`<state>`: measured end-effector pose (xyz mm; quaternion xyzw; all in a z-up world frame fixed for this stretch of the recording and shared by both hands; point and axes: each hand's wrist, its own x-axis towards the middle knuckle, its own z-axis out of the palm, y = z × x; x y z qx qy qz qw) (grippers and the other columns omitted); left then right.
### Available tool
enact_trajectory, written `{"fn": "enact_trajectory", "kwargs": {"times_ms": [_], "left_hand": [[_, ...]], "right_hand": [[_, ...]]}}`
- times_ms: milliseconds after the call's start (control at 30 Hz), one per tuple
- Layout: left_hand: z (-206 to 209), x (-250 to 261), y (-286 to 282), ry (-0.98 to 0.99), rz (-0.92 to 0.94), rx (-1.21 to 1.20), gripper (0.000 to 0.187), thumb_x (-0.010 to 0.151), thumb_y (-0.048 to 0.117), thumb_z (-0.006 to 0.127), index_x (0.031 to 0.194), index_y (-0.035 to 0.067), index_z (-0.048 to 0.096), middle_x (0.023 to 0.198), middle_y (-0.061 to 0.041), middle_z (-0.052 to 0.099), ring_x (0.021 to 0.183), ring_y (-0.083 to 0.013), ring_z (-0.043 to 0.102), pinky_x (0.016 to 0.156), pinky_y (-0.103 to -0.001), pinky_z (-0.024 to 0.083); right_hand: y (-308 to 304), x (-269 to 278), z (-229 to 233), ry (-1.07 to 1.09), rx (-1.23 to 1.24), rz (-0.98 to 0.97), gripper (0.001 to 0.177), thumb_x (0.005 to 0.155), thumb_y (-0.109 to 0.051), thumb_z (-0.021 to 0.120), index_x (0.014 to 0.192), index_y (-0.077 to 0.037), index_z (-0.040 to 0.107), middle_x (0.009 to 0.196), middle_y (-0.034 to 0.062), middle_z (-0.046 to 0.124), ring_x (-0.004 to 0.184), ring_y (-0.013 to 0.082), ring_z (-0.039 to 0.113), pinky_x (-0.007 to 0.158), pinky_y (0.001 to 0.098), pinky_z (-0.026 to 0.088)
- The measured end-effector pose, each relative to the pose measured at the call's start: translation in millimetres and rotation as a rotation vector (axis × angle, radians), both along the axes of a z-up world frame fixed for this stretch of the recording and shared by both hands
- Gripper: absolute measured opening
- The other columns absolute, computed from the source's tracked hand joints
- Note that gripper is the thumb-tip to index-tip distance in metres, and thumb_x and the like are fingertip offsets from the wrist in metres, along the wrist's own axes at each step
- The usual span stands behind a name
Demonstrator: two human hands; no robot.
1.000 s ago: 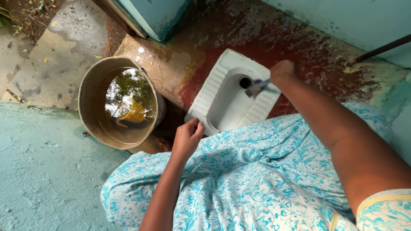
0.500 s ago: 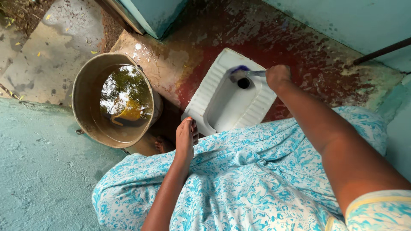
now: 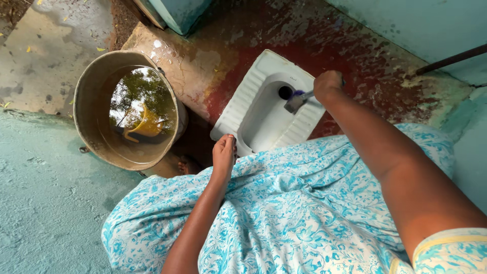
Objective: The person scrubs a white squat toilet with a long-handled brush and then rinses it by scooping water from a nearby bucket with a yellow plastic mug. The person pours the water into the toilet bowl to flush away debris.
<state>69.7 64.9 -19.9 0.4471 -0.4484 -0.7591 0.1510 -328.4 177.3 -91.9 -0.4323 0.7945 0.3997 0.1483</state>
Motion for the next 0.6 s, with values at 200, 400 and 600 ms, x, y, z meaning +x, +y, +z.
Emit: {"fn": "enact_trajectory", "kwargs": {"times_ms": [200, 400, 600], "left_hand": [[-3, 0, -2, -0.056, 0.014, -0.014, 0.033, 0.105, 0.03, 0.051, 0.077, 0.012, 0.054, 0.06, 0.008, 0.043, 0.044, -0.0038, 0.036, 0.04, -0.024, 0.03], [-16, 1, 0, -0.102, -0.027, -0.048, 0.033, 0.105, 0.03, 0.051, 0.078, 0.011, 0.055, 0.06, 0.007, 0.044, 0.045, -0.0047, 0.038, 0.042, -0.024, 0.032], [-29, 0, 2, -0.122, -0.036, -0.133, 0.035, 0.104, 0.029, 0.053, 0.077, 0.007, 0.058, 0.06, 0.003, 0.049, 0.049, -0.0065, 0.045, 0.045, -0.026, 0.038]], "right_hand": [[-7, -1, 16, 0.033, -0.153, -0.094, 0.015, 0.091, -0.018, 0.071, 0.103, -0.015, 0.08, 0.094, 0.0054, 0.08, 0.085, 0.0216, 0.078, 0.059, 0.036, 0.057], [-1, -9, 21, -0.002, -0.076, -0.193, 0.03, 0.092, -0.038, 0.067, 0.104, -0.014, 0.08, 0.101, 0.0053, 0.078, 0.093, 0.0227, 0.076, 0.066, 0.0383, 0.056], [-3, 11, -3, 0.045, -0.113, -0.043, 0.018, 0.09, -0.022, 0.072, 0.105, -0.015, 0.078, 0.094, 0.0042, 0.077, 0.088, 0.0204, 0.074, 0.063, 0.036, 0.054]]}}
